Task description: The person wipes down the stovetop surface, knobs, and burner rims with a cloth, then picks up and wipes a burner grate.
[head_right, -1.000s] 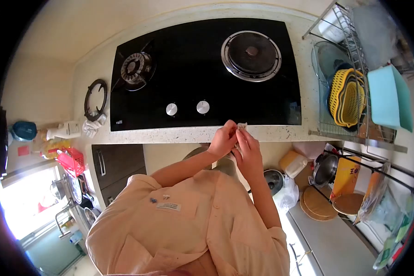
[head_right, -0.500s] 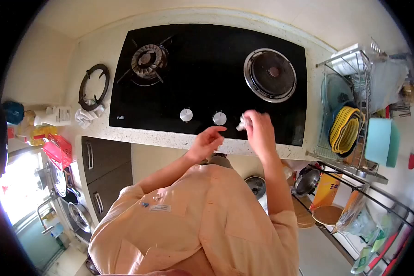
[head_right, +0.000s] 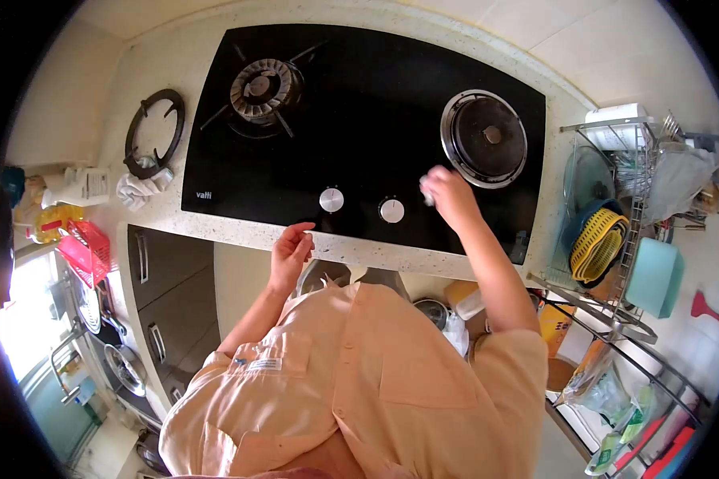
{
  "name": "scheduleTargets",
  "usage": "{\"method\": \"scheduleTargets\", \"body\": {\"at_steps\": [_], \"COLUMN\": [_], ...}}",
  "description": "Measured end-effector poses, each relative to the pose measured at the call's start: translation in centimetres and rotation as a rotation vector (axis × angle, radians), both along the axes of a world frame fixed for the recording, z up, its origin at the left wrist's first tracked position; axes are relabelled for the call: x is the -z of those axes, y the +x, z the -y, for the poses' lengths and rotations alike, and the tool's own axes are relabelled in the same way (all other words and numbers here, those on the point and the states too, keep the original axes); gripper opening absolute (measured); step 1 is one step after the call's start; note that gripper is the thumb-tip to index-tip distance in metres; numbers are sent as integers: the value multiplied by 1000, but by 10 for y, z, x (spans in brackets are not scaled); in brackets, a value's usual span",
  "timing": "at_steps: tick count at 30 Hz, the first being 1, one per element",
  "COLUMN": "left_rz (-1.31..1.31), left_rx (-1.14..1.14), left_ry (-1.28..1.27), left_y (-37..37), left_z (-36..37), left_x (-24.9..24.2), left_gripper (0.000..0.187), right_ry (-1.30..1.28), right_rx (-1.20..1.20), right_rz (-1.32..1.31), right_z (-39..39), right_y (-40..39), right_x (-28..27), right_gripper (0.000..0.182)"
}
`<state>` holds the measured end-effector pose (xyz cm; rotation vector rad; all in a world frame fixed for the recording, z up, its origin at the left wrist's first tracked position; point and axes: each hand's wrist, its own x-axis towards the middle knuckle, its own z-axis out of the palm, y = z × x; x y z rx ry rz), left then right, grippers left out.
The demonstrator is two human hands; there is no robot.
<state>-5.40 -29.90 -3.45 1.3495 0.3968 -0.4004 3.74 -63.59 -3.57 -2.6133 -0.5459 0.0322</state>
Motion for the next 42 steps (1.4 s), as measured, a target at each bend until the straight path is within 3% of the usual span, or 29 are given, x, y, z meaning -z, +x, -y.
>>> {"method": "scheduleTargets", "body": {"at_steps": [1,4,6,9,10,14,18,20,22,24,27,28,30,33,35,38,42], "left_rz": [0,12,-10,0,0,32,0,2,-12,15,13,24,39,23,15,7,27], "left_rx": [-17,-69,-112,-151,-170,-232,-273,-296,-311,-294,-256,-244,-213,-194,-188,-175,-157], "left_ry": [1,7,-25,10,28,57,77,56,59,58,67,65,67,59,56,54,53], "left_y": [-3,-11,-13,-17,-18,-27,-30,-29,-27,-26,-18,-14,-9,-3,2,7,15], "left_z": [3,8,13,15,13,-1,-8,-9,-10,-13,-9,-6,-5,-4,-4,-5,-13], "left_x": [2,8,1,-3,-6,2,5,3,2,9,6,5,0,-1,1,1,-4], "left_gripper": [20,20,18,17,17,18,18,17,17,17,17,17,17,17,17,16,15], "right_ry": [47,-128,39,280,93,192,118,36,-25,3,258,254,212,118,71,87,309], "right_rx": [31,44,-15,-190,-310,-466,-366,-213,-226,-177,8,43,42,295,485,474,321], "right_rz": [-95,-363,-227,-481,-454,-389,-325,-399,-513,-446,-231,-258,-39,103,-50,-234,-194], "right_z": [24,65,24,-58,-81,-103,-20,24,58,51,4,-7,-4,46,93,61,-61], "right_y": [-21,-32,2,44,54,65,44,19,2,8,25,24,2,-66,-126,-131,-39], "right_x": [2,-25,-49,-48,-39,-8,2,-11,-24,-34,-31,-22,0,5,13,-33,-70], "right_gripper": [12,11,18,21,20,9,10,10,12,18,22,21,23,22,23,20,30]}}
